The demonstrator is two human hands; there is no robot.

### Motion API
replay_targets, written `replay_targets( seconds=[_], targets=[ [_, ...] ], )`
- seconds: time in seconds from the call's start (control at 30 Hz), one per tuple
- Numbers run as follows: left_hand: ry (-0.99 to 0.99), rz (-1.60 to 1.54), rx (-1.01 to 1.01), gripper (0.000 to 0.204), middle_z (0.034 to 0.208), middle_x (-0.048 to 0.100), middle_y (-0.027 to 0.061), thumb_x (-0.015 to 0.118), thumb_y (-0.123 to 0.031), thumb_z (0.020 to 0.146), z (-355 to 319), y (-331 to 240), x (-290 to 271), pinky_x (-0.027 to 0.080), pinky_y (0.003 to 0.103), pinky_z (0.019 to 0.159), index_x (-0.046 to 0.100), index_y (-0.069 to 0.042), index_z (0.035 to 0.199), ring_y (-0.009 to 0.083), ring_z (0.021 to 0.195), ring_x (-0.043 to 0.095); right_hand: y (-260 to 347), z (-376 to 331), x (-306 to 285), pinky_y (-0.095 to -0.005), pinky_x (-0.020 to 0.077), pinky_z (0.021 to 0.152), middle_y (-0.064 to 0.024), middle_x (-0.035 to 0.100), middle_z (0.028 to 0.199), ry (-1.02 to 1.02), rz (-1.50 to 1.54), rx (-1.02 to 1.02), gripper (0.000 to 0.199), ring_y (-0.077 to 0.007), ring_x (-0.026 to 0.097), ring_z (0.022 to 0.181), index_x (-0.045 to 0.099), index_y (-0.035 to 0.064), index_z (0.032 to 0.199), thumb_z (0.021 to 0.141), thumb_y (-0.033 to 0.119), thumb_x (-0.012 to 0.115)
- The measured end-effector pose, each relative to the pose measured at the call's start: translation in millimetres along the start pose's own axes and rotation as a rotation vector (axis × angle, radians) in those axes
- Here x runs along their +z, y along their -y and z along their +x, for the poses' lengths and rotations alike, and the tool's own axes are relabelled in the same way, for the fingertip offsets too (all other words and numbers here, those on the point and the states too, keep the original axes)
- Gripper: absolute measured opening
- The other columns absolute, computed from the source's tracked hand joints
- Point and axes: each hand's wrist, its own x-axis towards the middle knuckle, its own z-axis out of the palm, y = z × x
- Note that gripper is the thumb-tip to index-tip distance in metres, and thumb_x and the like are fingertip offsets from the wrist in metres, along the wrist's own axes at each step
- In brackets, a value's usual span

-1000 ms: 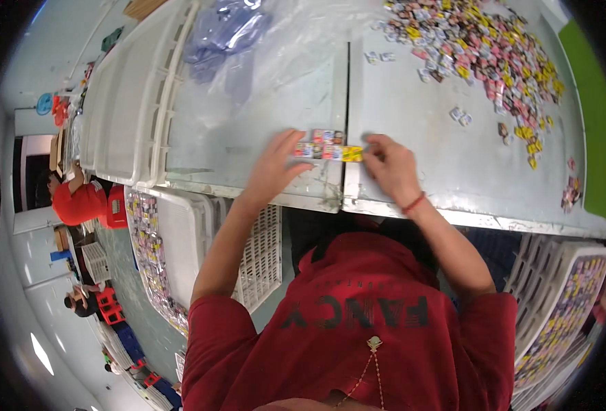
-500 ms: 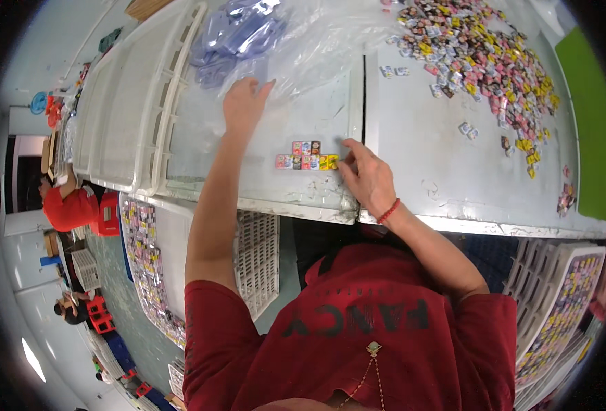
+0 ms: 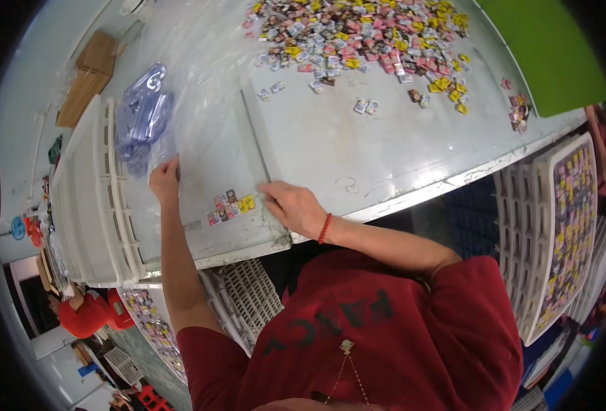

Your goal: Arranging small colorful wrapped candies into neat rows on a workbench.

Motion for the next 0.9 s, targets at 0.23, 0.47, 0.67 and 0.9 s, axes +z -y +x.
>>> replay_targets(
  seconds=[0.23,0.47,0.67,0.9],
  targets=[
    [-0.192,0.159,0.307,0.024,0.083,0.068,0.0184,0.056,-0.022,0.089,9,36,17,0.049,0.044,0.069,0.069,-0.001,0.091,0.0352,0.075,0.065,-4,-4,0,-0.0400,0.0517,0.067,-0.0176,0.064,0.093,0.022,0.075,-0.073,0.027,-0.0364,0.063,0.078,0.058,0.0029,0.111,0.085,0.003,0.060],
    [-0.436,0.346,0.244,0.019,0.078,0.066,0.0171,0.052,-0.018,0.091,3,30,2,0.049,0.044,0.065,0.062,-0.002,0.088,0.0350,0.074,0.065,-8,-11,-19,-0.0396,0.0518,0.069,-0.0176,0.063,0.095,-0.044,0.100,-0.160,0.022,-0.0369,0.063,0.081,0.060,0.0030,0.108,0.087,0.003,0.059],
    [-0.320,0.006,0.405,0.016,0.086,0.066,0.0136,0.051,-0.010,0.094,-14,-77,-36,0.051,0.036,0.066,0.063,-0.005,0.102,0.0264,0.074,0.064,-29,4,-76,-0.0379,0.0521,0.070,-0.0179,0.064,0.097,-0.196,-0.046,-0.063,0.019,-0.0352,0.064,0.083,0.062,0.0021,0.105,0.087,0.007,0.059],
    [0.359,-0.052,1.147,0.019,0.089,0.064,0.0067,0.063,-0.008,0.079,-158,-184,74,0.052,0.035,0.068,0.065,-0.008,0.097,0.0242,0.083,0.063,-63,49,-159,-0.0378,0.0486,0.083,-0.0157,0.062,0.105,-0.465,-0.533,-0.204,0.027,-0.0326,0.059,0.099,0.061,0.0024,0.110,0.083,0.004,0.063]
  ],
)
